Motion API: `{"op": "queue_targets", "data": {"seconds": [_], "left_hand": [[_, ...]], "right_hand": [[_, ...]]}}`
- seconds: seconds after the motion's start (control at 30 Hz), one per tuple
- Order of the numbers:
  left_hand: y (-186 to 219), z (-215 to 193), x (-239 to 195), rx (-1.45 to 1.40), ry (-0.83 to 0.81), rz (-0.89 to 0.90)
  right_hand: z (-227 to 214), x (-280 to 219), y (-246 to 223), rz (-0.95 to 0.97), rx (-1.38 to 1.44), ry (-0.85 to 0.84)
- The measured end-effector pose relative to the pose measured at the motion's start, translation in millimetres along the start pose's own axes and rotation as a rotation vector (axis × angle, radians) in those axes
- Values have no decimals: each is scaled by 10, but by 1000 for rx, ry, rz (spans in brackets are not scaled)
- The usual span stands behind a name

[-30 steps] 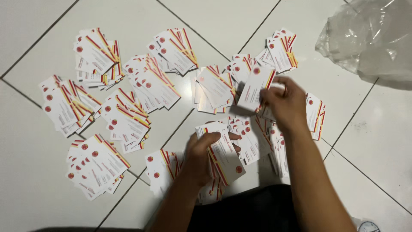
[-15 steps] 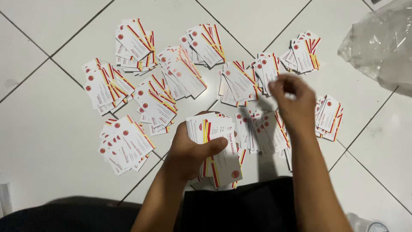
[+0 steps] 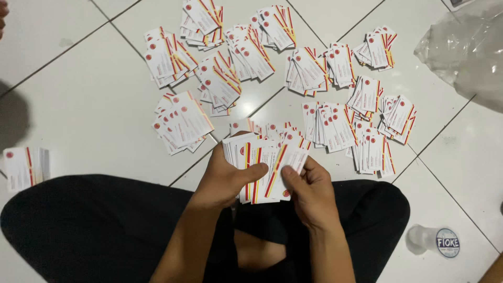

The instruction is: The person sits cross-legged on a tiled floor and sorts through a large pile of small white cards with red and yellow markings. They repeatedly pick up stacks of cards, fan them out, and place them back down in organized piles.

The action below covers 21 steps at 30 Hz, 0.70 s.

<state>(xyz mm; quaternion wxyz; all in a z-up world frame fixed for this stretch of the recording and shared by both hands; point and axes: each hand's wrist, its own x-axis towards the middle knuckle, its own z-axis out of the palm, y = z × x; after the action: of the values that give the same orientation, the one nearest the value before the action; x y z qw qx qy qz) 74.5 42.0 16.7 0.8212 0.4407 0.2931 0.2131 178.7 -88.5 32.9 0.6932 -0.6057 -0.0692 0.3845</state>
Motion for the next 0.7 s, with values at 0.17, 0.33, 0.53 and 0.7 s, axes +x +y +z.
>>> {"op": "queue_targets", "data": {"seconds": [0.17, 0.33, 0.53, 0.7], "left_hand": [[8, -160, -326, 22, 82, -30], [-151, -311, -490, -127, 211, -149], [-306, -383, -533, -47, 138, 16], [-329, -384, -529, 11, 105, 44]], "right_hand": [[65, -223, 219, 25, -47, 19], [63, -268, 233, 37, -6, 60], [183, -454, 228, 144, 118, 13], [156, -485, 428, 35, -71, -12]]}}
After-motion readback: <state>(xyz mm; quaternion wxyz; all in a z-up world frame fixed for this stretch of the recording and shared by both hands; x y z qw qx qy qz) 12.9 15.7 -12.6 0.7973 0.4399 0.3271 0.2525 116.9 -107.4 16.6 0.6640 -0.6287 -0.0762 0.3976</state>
